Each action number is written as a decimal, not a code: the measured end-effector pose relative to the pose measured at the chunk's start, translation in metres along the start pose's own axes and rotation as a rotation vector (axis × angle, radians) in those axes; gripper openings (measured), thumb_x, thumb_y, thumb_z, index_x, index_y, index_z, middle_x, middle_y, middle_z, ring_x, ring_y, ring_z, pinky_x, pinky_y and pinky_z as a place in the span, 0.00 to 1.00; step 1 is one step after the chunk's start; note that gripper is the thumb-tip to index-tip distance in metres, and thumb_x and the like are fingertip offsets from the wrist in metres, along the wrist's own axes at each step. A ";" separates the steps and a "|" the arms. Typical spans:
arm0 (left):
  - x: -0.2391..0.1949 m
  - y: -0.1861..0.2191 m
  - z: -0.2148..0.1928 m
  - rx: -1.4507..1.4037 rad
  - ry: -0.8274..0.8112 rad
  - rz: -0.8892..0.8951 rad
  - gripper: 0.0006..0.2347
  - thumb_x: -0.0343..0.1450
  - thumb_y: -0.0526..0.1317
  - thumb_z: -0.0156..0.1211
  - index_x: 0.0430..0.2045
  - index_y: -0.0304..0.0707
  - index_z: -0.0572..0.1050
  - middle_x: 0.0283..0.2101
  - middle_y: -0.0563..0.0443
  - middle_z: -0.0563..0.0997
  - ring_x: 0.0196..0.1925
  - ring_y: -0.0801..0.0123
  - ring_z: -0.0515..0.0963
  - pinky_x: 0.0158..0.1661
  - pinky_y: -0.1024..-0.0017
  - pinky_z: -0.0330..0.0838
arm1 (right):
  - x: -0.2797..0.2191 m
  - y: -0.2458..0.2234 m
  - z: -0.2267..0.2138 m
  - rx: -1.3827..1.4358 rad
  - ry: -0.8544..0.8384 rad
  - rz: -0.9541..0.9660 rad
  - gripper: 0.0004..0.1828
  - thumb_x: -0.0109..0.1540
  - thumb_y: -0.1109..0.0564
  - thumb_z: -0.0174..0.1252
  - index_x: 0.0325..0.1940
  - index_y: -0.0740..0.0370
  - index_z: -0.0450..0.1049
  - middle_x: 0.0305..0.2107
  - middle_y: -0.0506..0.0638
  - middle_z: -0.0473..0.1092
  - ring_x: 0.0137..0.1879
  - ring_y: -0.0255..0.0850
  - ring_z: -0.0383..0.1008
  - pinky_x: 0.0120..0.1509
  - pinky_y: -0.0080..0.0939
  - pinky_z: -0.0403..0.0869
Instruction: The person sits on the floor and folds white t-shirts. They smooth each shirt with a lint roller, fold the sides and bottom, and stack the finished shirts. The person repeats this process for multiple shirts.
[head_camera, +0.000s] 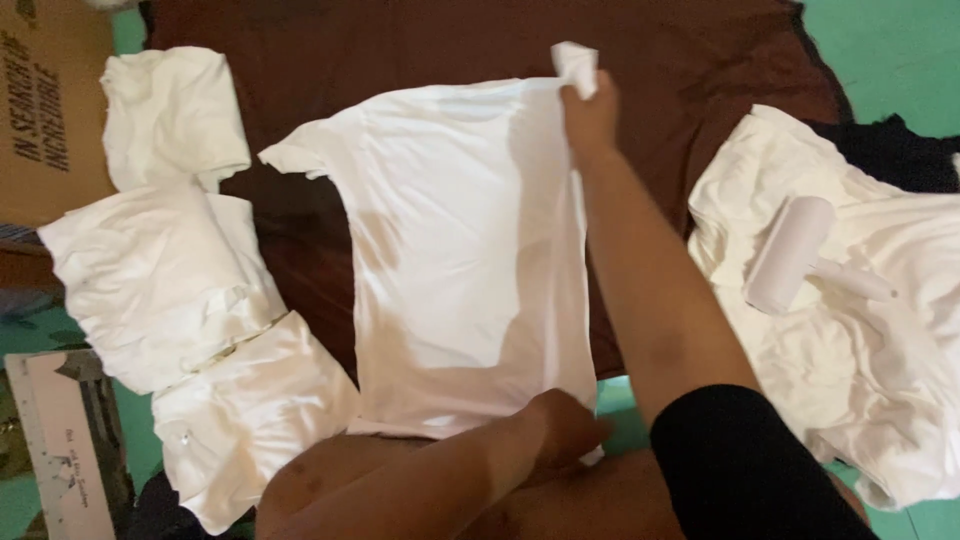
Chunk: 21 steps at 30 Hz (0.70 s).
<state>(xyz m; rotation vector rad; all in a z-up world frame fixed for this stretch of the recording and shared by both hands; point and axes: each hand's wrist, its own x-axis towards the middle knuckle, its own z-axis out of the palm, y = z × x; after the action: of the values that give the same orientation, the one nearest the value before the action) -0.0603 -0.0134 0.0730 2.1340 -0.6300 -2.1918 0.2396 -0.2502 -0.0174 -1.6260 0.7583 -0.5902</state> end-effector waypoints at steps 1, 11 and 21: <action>0.005 -0.011 -0.014 -0.005 0.004 -0.002 0.20 0.76 0.60 0.36 0.29 0.43 0.57 0.37 0.61 0.56 0.39 0.69 0.56 0.31 0.69 0.52 | -0.011 -0.010 0.015 0.002 -0.005 -0.002 0.07 0.57 0.58 0.59 0.40 0.53 0.73 0.32 0.45 0.73 0.37 0.36 0.71 0.39 0.40 0.70; 0.036 -0.056 -0.025 0.111 0.068 0.144 0.19 0.76 0.58 0.38 0.34 0.40 0.61 0.41 0.55 0.62 0.43 0.63 0.61 0.38 0.65 0.57 | -0.063 -0.037 0.091 0.250 -0.032 0.505 0.44 0.59 0.45 0.57 0.78 0.53 0.53 0.66 0.50 0.64 0.67 0.45 0.68 0.71 0.44 0.67; 0.061 -0.093 -0.038 0.254 0.135 0.319 0.19 0.76 0.55 0.40 0.40 0.37 0.66 0.45 0.48 0.67 0.48 0.57 0.66 0.44 0.61 0.61 | -0.077 -0.002 0.033 -1.165 -0.172 -0.209 0.42 0.69 0.38 0.49 0.83 0.52 0.44 0.77 0.55 0.31 0.81 0.53 0.29 0.79 0.53 0.39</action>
<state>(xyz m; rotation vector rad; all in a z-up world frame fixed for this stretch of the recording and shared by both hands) -0.0035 0.0439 -0.0116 2.0855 -1.1994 -1.8703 0.2136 -0.1705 -0.0199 -2.8033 0.8605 -0.0944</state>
